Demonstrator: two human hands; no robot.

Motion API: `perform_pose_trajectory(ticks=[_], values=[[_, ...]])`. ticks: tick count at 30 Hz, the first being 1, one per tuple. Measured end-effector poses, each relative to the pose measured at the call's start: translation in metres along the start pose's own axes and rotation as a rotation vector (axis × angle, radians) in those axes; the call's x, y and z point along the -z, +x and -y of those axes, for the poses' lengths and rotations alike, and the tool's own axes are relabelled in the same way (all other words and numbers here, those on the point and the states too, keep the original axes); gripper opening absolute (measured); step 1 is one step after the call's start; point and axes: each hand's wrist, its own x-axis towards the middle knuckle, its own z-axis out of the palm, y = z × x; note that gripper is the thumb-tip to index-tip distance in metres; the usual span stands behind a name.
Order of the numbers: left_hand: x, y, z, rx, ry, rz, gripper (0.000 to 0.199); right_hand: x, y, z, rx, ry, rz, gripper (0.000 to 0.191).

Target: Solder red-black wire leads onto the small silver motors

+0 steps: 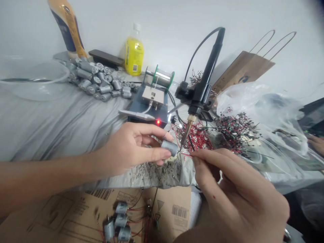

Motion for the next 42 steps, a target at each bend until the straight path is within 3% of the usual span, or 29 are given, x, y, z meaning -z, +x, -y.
perform_pose_trajectory(ticks=[42], values=[[-0.0017,-0.0016,-0.0055,0.005,-0.013,0.004,0.028,0.0061,-0.0013,0.0007,0.006,-0.016,0.013,0.014]])
